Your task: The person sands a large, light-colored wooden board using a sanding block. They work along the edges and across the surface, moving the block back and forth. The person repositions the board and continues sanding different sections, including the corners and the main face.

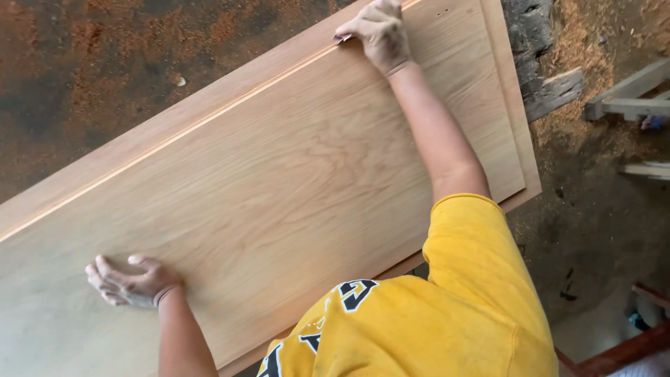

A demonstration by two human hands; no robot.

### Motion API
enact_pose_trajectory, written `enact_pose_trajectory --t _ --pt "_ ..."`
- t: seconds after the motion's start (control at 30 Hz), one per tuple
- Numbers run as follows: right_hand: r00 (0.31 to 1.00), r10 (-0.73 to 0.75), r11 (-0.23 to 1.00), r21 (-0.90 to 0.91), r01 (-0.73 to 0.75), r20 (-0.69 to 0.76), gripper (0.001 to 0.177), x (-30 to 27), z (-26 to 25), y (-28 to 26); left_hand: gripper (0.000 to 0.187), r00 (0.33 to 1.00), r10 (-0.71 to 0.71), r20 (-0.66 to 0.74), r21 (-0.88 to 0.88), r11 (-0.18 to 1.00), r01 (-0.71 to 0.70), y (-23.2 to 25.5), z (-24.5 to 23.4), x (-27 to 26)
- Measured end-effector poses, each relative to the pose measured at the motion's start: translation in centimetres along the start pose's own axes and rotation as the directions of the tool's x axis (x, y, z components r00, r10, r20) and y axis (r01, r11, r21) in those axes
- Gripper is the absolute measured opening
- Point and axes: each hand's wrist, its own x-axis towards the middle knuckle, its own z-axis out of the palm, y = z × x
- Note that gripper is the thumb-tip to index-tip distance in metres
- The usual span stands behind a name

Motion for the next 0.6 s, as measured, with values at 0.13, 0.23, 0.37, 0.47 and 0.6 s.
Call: enact_pose_trajectory --t 0.13,0.23,0.37,0.47,0.6 --pt "0.987 0.154 0.986 0.070 -0.151 -0.037 0.025 -0.1 -3.7 2.7 0.050 1.000 -0.019 0.016 0.010 1.000 0.019 0.5 -0.3 0.2" --pt "0.984 0.126 0.991 -0.020 -0.129 -0.124 0.026 0.2 -3.4 1.8 0.048 0.996 0.063 -0.070 -0.014 0.998 -0.064 0.5 0.1 0.2" --pt "0.946 0.316 0.949 0.003 -0.317 -0.072 0.012 -2.6 -1.6 5.6 0.047 0.979 0.142 -0.146 0.000 0.990 -0.143 -0.4 1.0 0.5" --pt "1.000 0.010 0.985 0.174 -0.015 0.030 0.030 -3.1 -5.0 11.2 0.049 0.959 0.208 -0.194 -0.033 0.975 -0.218 -0.7 0.7 0.1" --pt "0.895 0.439 0.805 0.408 -0.430 0.077 0.020 -5.6 -7.1 18.8 0.043 0.947 0.315 -0.062 0.091 0.947 -0.309 3.6 -2.7 -0.2"
